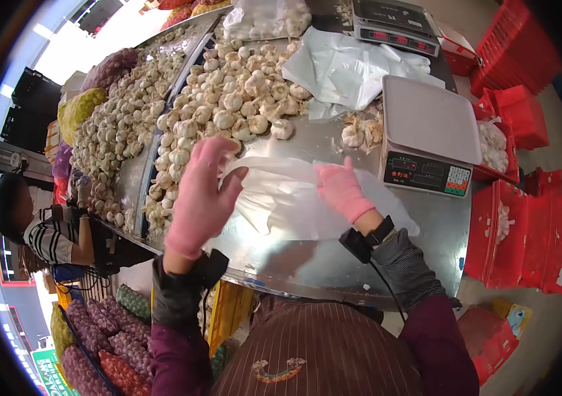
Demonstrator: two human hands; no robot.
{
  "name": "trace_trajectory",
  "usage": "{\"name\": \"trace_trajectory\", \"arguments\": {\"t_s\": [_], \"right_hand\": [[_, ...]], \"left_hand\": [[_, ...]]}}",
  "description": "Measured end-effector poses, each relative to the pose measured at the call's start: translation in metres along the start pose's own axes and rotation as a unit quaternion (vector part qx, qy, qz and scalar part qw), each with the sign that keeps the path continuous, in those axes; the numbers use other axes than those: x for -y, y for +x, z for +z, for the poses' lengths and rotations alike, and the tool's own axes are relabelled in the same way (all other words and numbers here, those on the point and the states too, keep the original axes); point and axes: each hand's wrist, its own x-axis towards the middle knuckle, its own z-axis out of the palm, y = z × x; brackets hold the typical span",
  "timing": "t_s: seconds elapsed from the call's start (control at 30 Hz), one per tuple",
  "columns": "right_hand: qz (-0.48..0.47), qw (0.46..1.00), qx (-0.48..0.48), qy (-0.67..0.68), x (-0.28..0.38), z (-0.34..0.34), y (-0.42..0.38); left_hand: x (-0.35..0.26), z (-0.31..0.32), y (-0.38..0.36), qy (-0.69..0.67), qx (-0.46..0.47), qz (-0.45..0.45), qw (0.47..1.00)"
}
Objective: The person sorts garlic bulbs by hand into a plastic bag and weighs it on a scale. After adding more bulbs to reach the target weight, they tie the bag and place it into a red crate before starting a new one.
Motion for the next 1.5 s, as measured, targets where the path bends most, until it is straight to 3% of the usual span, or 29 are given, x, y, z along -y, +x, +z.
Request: {"name": "trace_trajectory", "arguments": {"t_s": [0.03, 0.07, 0.13, 0.17, 0.23, 0.33, 0.4, 0.43, 0.47, 0.5, 0.53, 0.6, 0.63, 0.7, 0.73, 0.8, 0.93, 0.97, 1.0, 1.03, 1.07, 1.1, 1.2, 1.23, 1.27, 1.33, 1.4, 1.47, 1.5], "right_hand": [[0.008, 0.999, 0.048, 0.011, 0.003, 0.007, 0.014], [0.045, 0.979, 0.097, 0.175, 0.029, -0.009, 0.011], [0.042, 0.920, 0.130, 0.367, 0.037, 0.017, 0.001], [-0.006, 0.913, 0.110, 0.394, 0.027, 0.045, 0.000], [0.027, 0.970, 0.039, 0.238, -0.002, 0.001, 0.006], [0.158, 0.964, -0.197, 0.087, -0.082, 0.006, 0.001], [0.216, 0.964, -0.142, 0.061, -0.098, 0.007, -0.012], [0.274, 0.957, -0.093, 0.039, -0.099, 0.010, -0.020], [0.227, 0.972, -0.059, 0.019, -0.091, 0.009, -0.031], [0.178, 0.984, -0.023, -0.002, -0.077, -0.001, -0.039], [0.030, 0.996, -0.084, -0.006, -0.054, -0.023, -0.037], [-0.062, 0.980, -0.127, 0.143, -0.031, -0.054, -0.008], [-0.054, 0.981, -0.120, 0.144, -0.035, -0.043, 0.014], [0.139, 0.986, -0.088, -0.024, -0.055, -0.011, 0.069], [0.137, 0.986, -0.093, -0.029, -0.059, -0.003, 0.084], [0.315, 0.946, 0.021, -0.069, -0.065, 0.011, 0.108], [0.155, 0.982, 0.060, -0.087, -0.101, 0.032, 0.109], [0.161, 0.980, 0.046, 0.105, -0.102, 0.032, 0.106], [0.162, 0.942, 0.027, 0.293, -0.103, 0.030, 0.104], [0.166, 0.942, 0.029, 0.292, -0.103, 0.027, 0.103], [0.248, 0.734, 0.072, 0.628, -0.099, 0.025, 0.103], [0.291, 0.401, 0.100, 0.863, -0.091, 0.026, 0.101], [0.294, 0.323, 0.047, 0.898, -0.063, 0.034, 0.107], [0.299, 0.322, 0.021, 0.898, -0.060, 0.048, 0.110], [0.302, 0.318, 0.021, 0.898, -0.063, 0.061, 0.113], [0.321, 0.307, -0.014, 0.896, -0.073, 0.079, 0.113], [0.325, 0.306, -0.027, 0.894, -0.070, 0.069, 0.115], [0.365, 0.335, -0.031, 0.868, -0.070, 0.067, 0.121], [0.380, 0.354, -0.030, 0.854, -0.068, 0.064, 0.126]], "left_hand": [[-0.013, -0.003, 0.000, 0.144, -0.051, 0.089, 0.984], [-0.027, -0.004, -0.004, 0.286, -0.096, 0.167, 0.939], [-0.017, 0.047, -0.028, 0.202, 0.123, 0.143, 0.961], [0.011, 0.071, -0.037, 0.254, 0.283, 0.033, 0.924], [0.066, 0.071, -0.061, 0.328, 0.282, 0.046, 0.900], [0.156, 0.076, -0.117, 0.474, 0.378, 0.089, 0.790], [0.194, 0.064, -0.123, 0.445, 0.363, 0.034, 0.818], [0.178, 0.045, -0.095, 0.373, 0.457, -0.044, 0.806], [0.148, 0.014, -0.059, 0.293, 0.543, -0.121, 0.778], [0.133, -0.008, -0.036, 0.201, 0.506, -0.119, 0.830], [0.122, -0.024, -0.014, 0.107, 0.462, -0.117, 0.872], [0.097, -0.024, 0.032, 0.096, 0.278, -0.060, 0.954], [0.088, -0.002, 0.054, 0.122, 0.209, -0.036, 0.970], [0.086, 0.075, 0.086, 0.088, 0.088, -0.026, 0.992], [0.094, 0.123, 0.096, 0.129, 0.086, -0.042, 0.987], [0.113, 0.202, 0.105, 0.200, 0.166, -0.164, 0.952], [0.141, 0.256, 0.083, 0.265, 0.063, -0.122, 0.954], [0.148, 0.250, 0.082, 0.184, 0.091, -0.119, 0.972], [0.165, 0.250, 0.076, 0.108, 0.022, -0.066, 0.992], [0.162, 0.235, 0.080, -0.169, 0.064, -0.242, 0.953], [0.161, 0.219, 0.084, -0.423, 0.099, -0.394, 0.810], [0.171, 0.220, 0.076, -0.557, 0.087, -0.383, 0.732], [0.152, 0.202, 0.069, -0.777, 0.006, -0.438, 0.453], [0.157, 0.208, 0.064, -0.792, 0.006, -0.428, 0.435], [0.155, 0.199, 0.065, -0.790, 0.006, -0.431, 0.435], [0.152, 0.169, 0.067, -0.779, 0.009, -0.287, 0.557], [0.125, 0.116, 0.062, -0.757, 0.217, -0.144, 0.599], [0.080, 0.103, 0.060, -0.529, 0.470, 0.084, 0.701], [0.061, 0.112, 0.038, -0.437, 0.517, 0.086, 0.731]]}}
